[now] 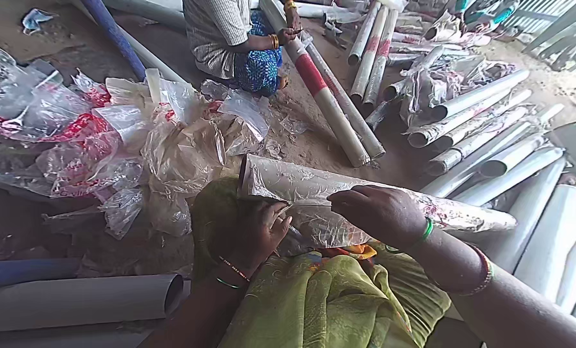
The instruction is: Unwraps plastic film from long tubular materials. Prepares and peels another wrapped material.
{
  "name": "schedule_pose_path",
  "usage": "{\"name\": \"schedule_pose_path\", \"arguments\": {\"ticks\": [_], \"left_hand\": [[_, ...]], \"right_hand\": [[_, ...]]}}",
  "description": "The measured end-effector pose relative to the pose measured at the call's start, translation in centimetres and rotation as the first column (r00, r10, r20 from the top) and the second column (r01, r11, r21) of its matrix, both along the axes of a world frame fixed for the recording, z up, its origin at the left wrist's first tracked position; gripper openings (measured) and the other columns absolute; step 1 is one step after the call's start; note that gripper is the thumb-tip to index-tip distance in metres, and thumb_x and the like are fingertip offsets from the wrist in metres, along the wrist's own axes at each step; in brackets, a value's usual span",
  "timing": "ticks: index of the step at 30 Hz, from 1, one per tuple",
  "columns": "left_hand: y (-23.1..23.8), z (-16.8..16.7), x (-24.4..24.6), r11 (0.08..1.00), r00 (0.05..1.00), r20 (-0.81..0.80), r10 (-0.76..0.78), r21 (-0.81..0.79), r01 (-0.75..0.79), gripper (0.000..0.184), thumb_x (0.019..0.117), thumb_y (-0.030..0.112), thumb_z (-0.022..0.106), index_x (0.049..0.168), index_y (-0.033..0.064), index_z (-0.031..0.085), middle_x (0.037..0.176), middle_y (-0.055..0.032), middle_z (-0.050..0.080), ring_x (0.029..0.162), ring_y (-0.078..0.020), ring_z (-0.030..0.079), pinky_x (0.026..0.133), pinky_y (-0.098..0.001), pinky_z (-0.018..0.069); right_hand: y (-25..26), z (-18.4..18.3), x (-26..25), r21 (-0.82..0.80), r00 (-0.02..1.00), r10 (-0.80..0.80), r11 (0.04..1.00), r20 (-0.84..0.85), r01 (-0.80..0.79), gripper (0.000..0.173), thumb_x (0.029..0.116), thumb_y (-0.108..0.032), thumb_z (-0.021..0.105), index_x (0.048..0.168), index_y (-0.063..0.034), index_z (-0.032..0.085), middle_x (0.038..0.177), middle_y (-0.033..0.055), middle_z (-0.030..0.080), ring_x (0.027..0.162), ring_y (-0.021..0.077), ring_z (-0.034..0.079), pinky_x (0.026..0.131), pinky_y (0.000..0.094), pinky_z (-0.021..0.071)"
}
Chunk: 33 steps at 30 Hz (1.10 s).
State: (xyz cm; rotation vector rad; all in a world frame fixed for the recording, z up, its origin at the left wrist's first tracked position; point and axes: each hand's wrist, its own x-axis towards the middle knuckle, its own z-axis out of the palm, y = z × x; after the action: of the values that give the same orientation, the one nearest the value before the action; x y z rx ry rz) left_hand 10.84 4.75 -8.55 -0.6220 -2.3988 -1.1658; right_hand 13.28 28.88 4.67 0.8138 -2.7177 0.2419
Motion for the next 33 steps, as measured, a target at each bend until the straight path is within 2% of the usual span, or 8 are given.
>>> {"name": "schedule_pose_path", "arguments": {"ticks": [1,5,12,18,25,27,29,33], "left_hand": [[0.3,0.5,0.2,0.998,0.999,0.006,0.034,-0.050,-0.033,0.035,0.0903,0.034,0.065,0.105,0.0056,0.078,0.093,-0.0152,0.073,0.082,-0.0267,0.071,0.074,-0.0422,0.0580],[0.7,1.6,0.6,0.992,0.996,0.045,0.081,-0.101,-0.076,0.028,0.0897,0.030,0.068,0.102,0.0081,0.080,0.089,-0.0161,0.071,0.078,-0.0289,0.070,0.070,-0.0445,0.0576],[0.4,0.7,0.0,0.998,0.998,0.019,0.062,-0.014,-0.062,0.024,0.0901,0.028,0.071,0.093,0.0063,0.081,0.087,-0.0134,0.073,0.080,-0.0238,0.071,0.076,-0.0396,0.0575],[-0.3,0.1,-0.3,0.999,1.000,0.023,-0.022,0.029,0.021,0.024,0.0905,0.026,0.070,0.092,0.0042,0.080,0.085,-0.0133,0.072,0.081,-0.0229,0.070,0.080,-0.0379,0.0558],[-0.2,-1.5,-1.0,0.987,0.994,-0.098,-0.040,0.152,0.055,0.022,0.0879,0.025,0.072,0.085,0.0042,0.079,0.078,-0.0090,0.069,0.077,-0.0119,0.065,0.078,-0.0218,0.0511],[-0.4,-1.5,-0.9,0.986,0.994,-0.100,-0.044,0.157,0.059,0.022,0.0881,0.025,0.072,0.085,0.0040,0.079,0.078,-0.0085,0.070,0.077,-0.0104,0.066,0.078,-0.0196,0.0515],[-0.3,-1.4,-1.0,0.986,0.994,-0.105,-0.042,0.159,0.058,0.022,0.0880,0.025,0.072,0.084,0.0037,0.078,0.078,-0.0088,0.070,0.077,-0.0111,0.066,0.077,-0.0202,0.0518],[-0.3,-1.4,-1.0,0.986,0.993,-0.103,-0.051,0.152,0.067,0.022,0.0883,0.025,0.072,0.084,0.0039,0.078,0.078,-0.0089,0.069,0.077,-0.0121,0.065,0.077,-0.0216,0.0513]], "right_hand": [[-0.1,-0.2,0.0,0.000,1.000,0.001,1.000,-0.001,-0.001,0.022,0.0978,-0.025,0.060,0.102,-0.0110,0.077,0.073,0.0082,0.067,0.062,0.0262,0.068,0.049,0.0414,0.0517],[-1.1,-0.7,-0.3,0.014,1.000,0.014,1.000,-0.018,-0.014,0.022,0.0982,-0.025,0.060,0.103,-0.0107,0.076,0.073,0.0093,0.067,0.063,0.0276,0.068,0.049,0.0418,0.0514],[-3.5,-1.5,-2.2,0.095,0.994,0.101,0.991,-0.027,-0.098,0.017,0.0958,-0.021,0.064,0.100,-0.0090,0.076,0.067,0.0106,0.061,0.057,0.0291,0.064,0.045,0.0411,0.0469],[-3.9,-1.0,-2.6,0.214,0.991,0.123,0.968,0.055,-0.132,0.010,0.0946,-0.011,0.063,0.094,-0.0096,0.074,0.066,0.0136,0.061,0.057,0.0327,0.065,0.043,0.0430,0.0448],[-3.8,3.7,-0.2,0.484,0.991,-0.015,0.874,0.134,-0.052,0.012,0.0892,0.000,0.068,0.093,-0.0103,0.073,0.063,0.0115,0.056,0.057,0.0306,0.063,0.043,0.0382,0.0410],[-2.7,4.0,-0.1,0.458,0.997,-0.014,0.889,0.076,-0.022,0.006,0.0918,-0.006,0.067,0.089,-0.0073,0.073,0.062,0.0127,0.056,0.055,0.0319,0.062,0.042,0.0406,0.0423],[-1.5,3.5,-0.6,0.350,0.999,0.047,0.936,0.007,-0.046,0.015,0.0961,-0.018,0.061,0.092,-0.0083,0.073,0.063,0.0113,0.056,0.053,0.0308,0.061,0.040,0.0417,0.0431],[-2.5,1.9,-0.7,0.221,0.994,0.105,0.969,0.032,-0.110,0.018,0.0965,-0.023,0.062,0.096,-0.0113,0.075,0.065,0.0089,0.060,0.054,0.0278,0.063,0.042,0.0404,0.0453]]}}
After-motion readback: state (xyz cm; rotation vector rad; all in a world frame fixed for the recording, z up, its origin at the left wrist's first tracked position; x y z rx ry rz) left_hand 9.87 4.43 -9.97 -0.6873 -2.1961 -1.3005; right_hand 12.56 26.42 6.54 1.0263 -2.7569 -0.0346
